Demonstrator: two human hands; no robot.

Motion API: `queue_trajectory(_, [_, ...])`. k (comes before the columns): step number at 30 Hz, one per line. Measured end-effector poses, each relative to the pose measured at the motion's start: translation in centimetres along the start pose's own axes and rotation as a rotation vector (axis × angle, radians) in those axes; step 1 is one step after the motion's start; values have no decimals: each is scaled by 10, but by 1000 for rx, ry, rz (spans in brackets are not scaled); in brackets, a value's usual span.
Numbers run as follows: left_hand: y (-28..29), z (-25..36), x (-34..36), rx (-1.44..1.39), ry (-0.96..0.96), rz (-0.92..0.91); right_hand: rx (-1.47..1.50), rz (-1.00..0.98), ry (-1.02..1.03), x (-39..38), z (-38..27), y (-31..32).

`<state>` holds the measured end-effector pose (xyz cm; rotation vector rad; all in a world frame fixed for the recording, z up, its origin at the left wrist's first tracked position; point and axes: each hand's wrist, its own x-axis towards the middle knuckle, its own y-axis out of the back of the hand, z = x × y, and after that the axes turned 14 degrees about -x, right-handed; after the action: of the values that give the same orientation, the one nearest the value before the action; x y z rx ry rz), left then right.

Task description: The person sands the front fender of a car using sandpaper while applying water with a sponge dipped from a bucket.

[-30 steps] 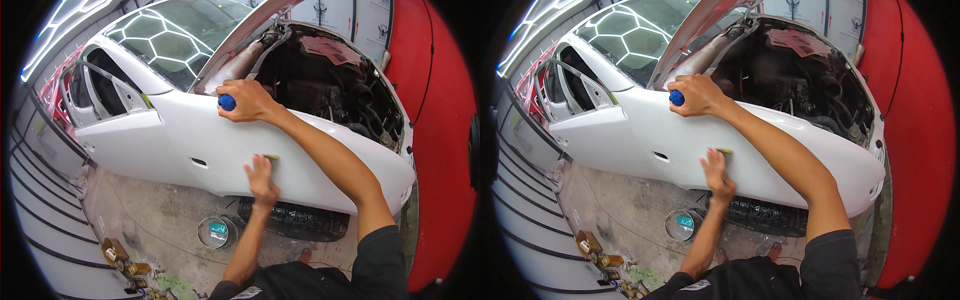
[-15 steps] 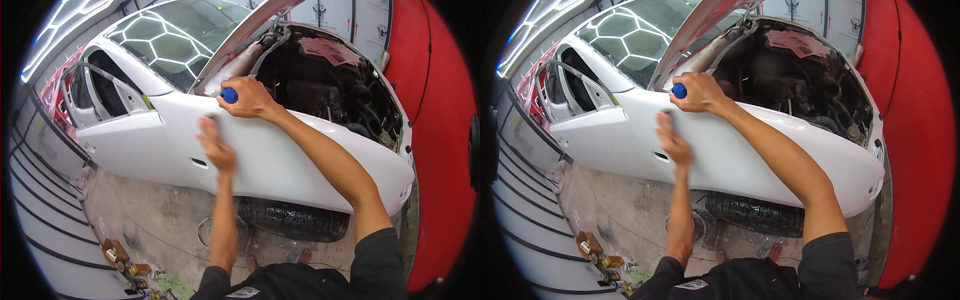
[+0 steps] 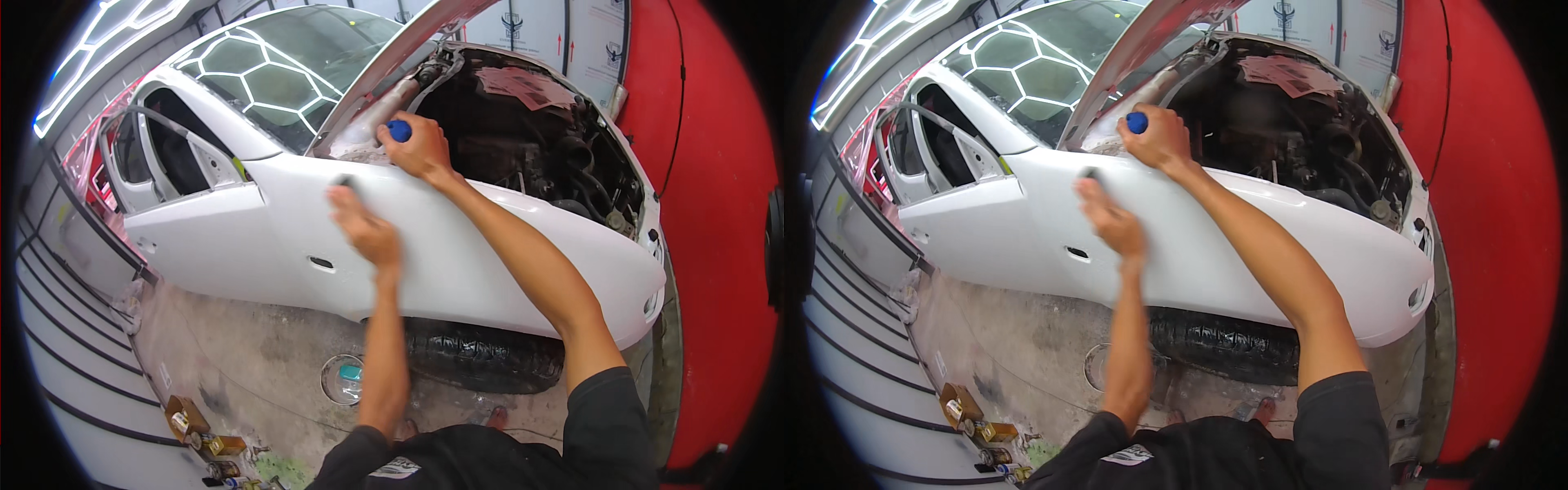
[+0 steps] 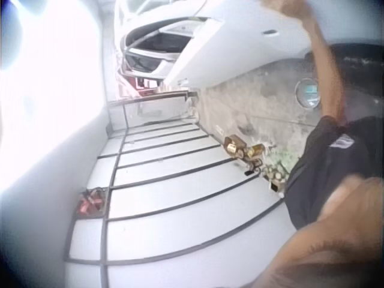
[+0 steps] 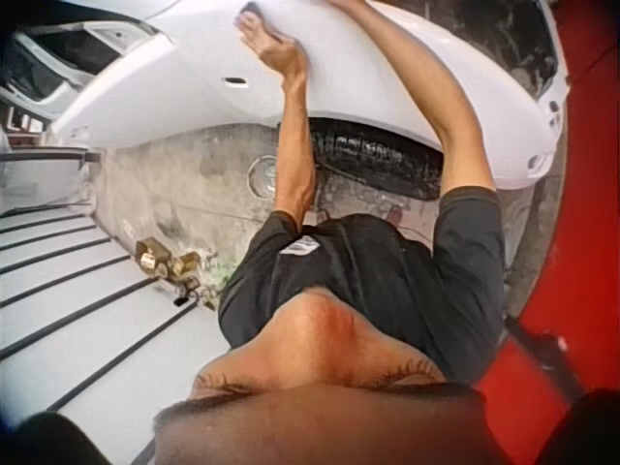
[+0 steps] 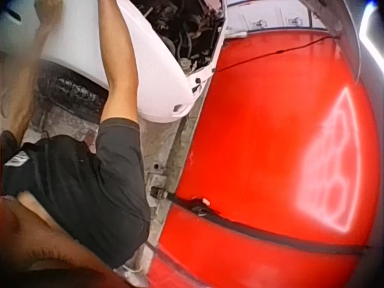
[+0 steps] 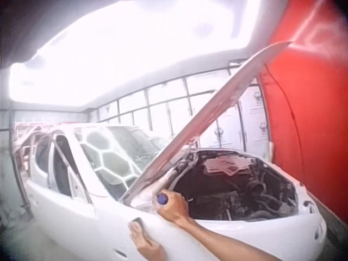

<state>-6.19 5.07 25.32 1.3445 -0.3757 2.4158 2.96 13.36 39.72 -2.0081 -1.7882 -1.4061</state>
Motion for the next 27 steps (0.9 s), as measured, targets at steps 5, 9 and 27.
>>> queue_trajectory(5, [3, 10, -16, -35, -285, -265, -147, -6, 103, -12, 8, 46])
queue_trajectory(9, [7, -7, 21, 19, -36, -107, -307, -80, 252, -50, 55, 94])
queue_trajectory(27, [9, 41, -28, 135, -353, -574, -399, 53, 189, -83, 97, 144])
